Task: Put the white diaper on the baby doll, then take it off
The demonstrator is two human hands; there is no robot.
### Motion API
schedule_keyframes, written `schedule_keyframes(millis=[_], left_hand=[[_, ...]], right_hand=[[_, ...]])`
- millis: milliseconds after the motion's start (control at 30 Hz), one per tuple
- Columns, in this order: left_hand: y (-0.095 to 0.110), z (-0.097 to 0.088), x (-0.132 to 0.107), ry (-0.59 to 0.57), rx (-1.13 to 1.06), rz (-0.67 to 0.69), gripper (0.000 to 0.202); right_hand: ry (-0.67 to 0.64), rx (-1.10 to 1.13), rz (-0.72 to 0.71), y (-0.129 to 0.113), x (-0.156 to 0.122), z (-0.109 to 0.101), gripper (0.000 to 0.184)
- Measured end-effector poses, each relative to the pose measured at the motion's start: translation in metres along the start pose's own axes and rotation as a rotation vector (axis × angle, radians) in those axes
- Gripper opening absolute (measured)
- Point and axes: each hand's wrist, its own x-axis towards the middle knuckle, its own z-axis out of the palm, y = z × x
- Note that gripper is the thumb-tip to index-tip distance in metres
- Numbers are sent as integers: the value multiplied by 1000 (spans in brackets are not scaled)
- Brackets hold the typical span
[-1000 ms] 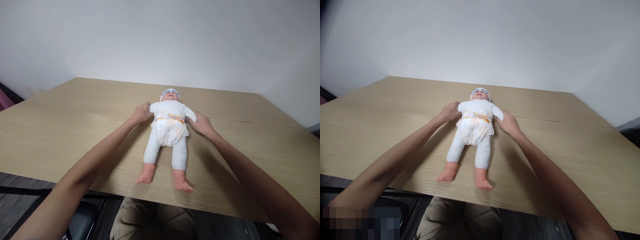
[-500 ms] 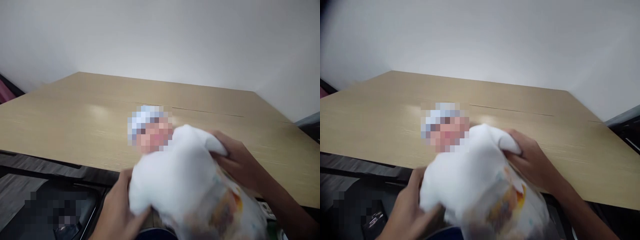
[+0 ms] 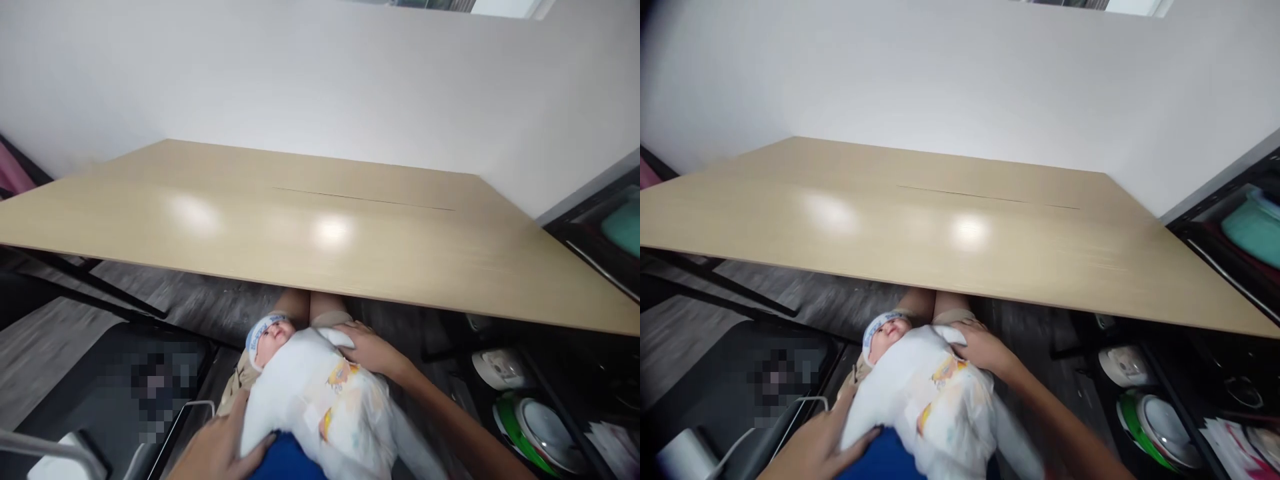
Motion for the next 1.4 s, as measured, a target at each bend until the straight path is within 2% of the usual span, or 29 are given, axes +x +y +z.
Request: schedule_keyframes(millis=[33, 100, 167, 200, 267, 367, 433, 533, 667, 800, 900, 967, 1100, 1200, 1300, 1400], left_hand=[[-5, -1, 2, 6, 56, 56, 54], [-9, -5, 6, 127, 174, 153, 61], [1, -15, 8, 261, 214, 249, 70], [11, -21, 9, 271, 192, 304, 72], [38, -35, 18, 176, 92, 411, 67], [84, -49, 49, -107, -104, 562, 48], [105, -48, 77, -243, -200, 688, 40], [117, -38, 111, -320, -289, 785, 30], [114, -29, 122, -351, -416, 749, 23], [110, -29, 112, -291, -467, 714, 24], [96, -31, 100, -257, -568, 689, 26], [80, -31, 91, -300, -661, 649, 31], [49, -23, 75, -469, -757, 574, 47], [47, -19, 71, -534, -817, 454, 56], [64, -25, 78, -368, -752, 394, 48], [94, -33, 97, -184, -481, 538, 34]], right_hand=[[9, 10, 13, 6, -5, 2, 42], [13, 82, 28, 10, -22, -1, 37], [-22, 211, 38, 8, -43, -8, 37], [-46, 277, 48, 5, -53, -11, 41], [-66, 366, 74, -2, -67, -13, 47], [1, 373, 90, -9, -71, -9, 45], [53, 330, 77, -13, -66, -6, 43], [110, 270, 45, -13, -55, -3, 41], [138, 254, 27, 0, -45, 3, 40], [217, 248, 83, 24, -39, 6, 41], [279, 256, 100, 30, -37, 2, 37], [242, 295, 44, 22, -37, -1, 36], [19, 352, -188, -14, -33, -5, 40], [-43, 297, -232, -36, -34, -16, 34], [-123, 259, -168, -41, -52, -40, 41], [-278, 360, -34, -34, -87, -64, 62]])
